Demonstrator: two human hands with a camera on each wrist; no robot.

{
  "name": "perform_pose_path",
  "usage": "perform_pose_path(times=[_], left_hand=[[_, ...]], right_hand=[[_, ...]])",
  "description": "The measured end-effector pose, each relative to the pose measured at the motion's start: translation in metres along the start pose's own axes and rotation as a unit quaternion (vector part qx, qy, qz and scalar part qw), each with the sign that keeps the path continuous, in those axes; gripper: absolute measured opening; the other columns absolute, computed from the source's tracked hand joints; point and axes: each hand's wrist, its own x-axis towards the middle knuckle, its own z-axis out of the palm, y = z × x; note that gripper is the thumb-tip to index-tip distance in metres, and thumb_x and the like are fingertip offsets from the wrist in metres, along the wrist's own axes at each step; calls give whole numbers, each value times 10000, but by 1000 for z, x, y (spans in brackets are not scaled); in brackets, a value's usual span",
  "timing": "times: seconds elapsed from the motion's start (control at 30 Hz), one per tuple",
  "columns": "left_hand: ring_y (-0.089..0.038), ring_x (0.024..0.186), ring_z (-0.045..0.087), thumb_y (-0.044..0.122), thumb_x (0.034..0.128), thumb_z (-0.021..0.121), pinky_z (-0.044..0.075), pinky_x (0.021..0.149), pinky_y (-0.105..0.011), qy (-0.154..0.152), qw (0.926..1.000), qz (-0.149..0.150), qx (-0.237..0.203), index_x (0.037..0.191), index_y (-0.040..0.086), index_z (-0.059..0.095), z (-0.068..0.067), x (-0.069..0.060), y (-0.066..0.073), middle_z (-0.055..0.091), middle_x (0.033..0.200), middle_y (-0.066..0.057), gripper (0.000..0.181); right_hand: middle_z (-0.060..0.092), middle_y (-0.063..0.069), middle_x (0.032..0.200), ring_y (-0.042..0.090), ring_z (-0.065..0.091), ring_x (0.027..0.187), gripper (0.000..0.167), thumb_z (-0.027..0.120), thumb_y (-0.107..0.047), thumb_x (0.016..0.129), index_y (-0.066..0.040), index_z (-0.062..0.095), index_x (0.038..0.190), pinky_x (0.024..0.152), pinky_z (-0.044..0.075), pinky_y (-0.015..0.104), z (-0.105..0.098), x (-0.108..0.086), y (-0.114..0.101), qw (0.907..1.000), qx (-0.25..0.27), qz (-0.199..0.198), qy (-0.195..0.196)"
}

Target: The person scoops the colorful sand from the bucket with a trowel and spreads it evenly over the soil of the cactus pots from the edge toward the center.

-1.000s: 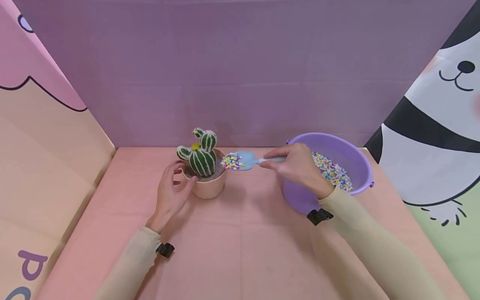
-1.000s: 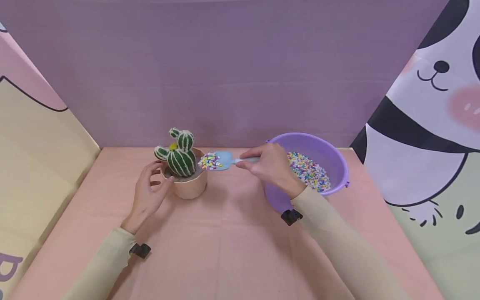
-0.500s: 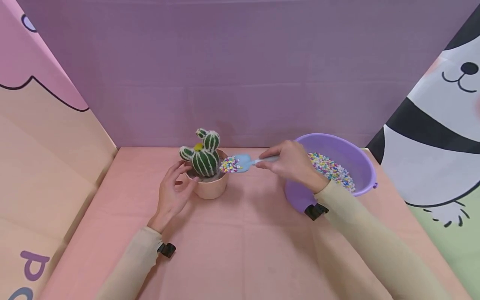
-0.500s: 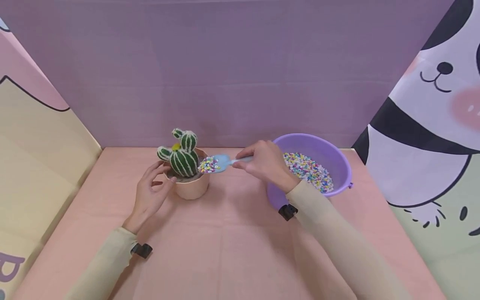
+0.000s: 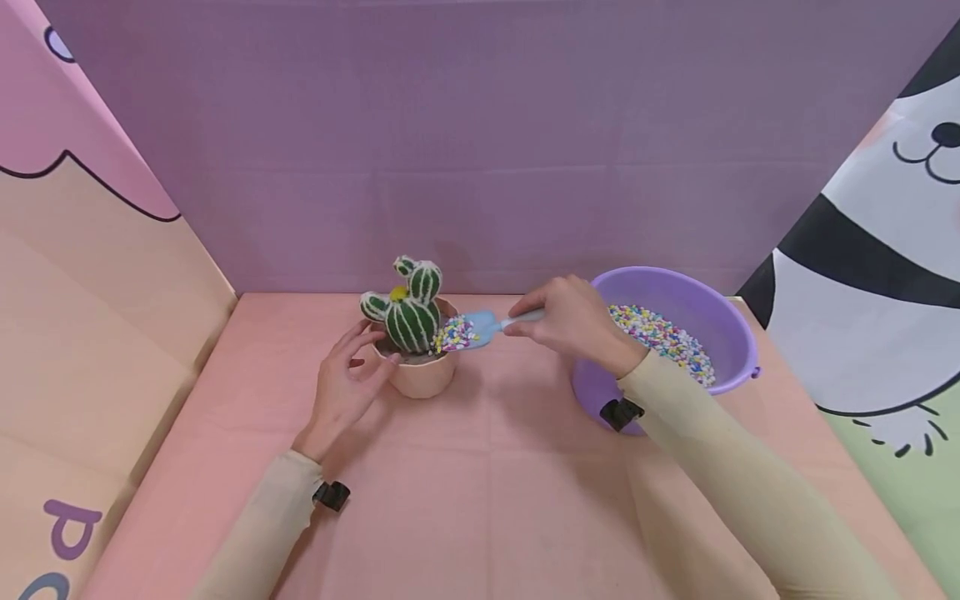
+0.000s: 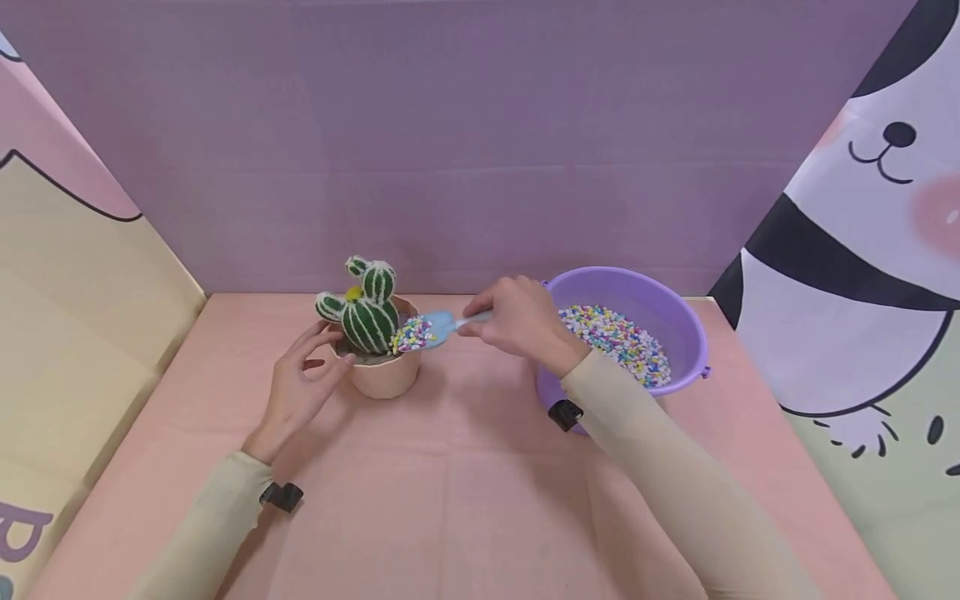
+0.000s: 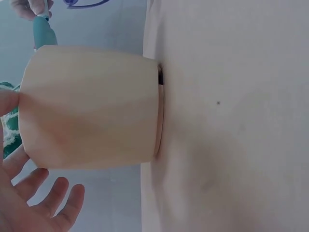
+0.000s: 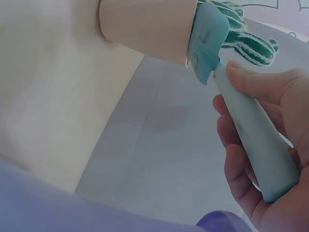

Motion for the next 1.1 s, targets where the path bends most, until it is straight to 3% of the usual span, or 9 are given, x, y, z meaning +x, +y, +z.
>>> perform_pose_path(times=[0.23, 0.47, 0.87, 1.1], left_hand=[[-345, 1495, 498, 252, 933, 815, 542, 1017, -571, -145, 9999, 32, 32, 1281, 88, 740, -5, 2, -2, 504, 1648, -88, 392], [-345, 1491, 500, 208, 909, 840, 542, 989, -590, -225, 9996, 187, 14, 1261, 93, 747, -8, 2, -3, 507, 1645, -88, 382], [-353, 1464, 530, 240, 879, 875, 559, 959, -558, -176, 9995, 256, 29, 1198, 91, 766, -9, 3, -2, 532, 1623, -95, 369], [-347, 1454, 540, 276, 871, 890, 557, 972, -561, -156, 9995, 232, 116, 1138, 117, 779, -9, 3, 0, 543, 1607, -76, 330]], right_hand=[[838, -48, 918, 172, 740, 768, 220, 904, -367, 832, -229, 884, 1002, 671, 523, 370, -3, 2, -8, 9997, -223, -107, -57], [836, -19, 892, 132, 657, 645, 216, 906, -351, 838, -213, 883, 1003, 585, 453, 323, -4, 2, -10, 9991, -394, -149, -31], [837, 6, 903, 161, 699, 668, 222, 909, -340, 836, -190, 883, 998, 583, 483, 319, -7, 1, -12, 9991, -402, -104, 20], [839, 37, 924, 150, 656, 585, 222, 921, -323, 823, -174, 883, 984, 512, 441, 303, -9, 1, -11, 9982, -541, -218, 165]])
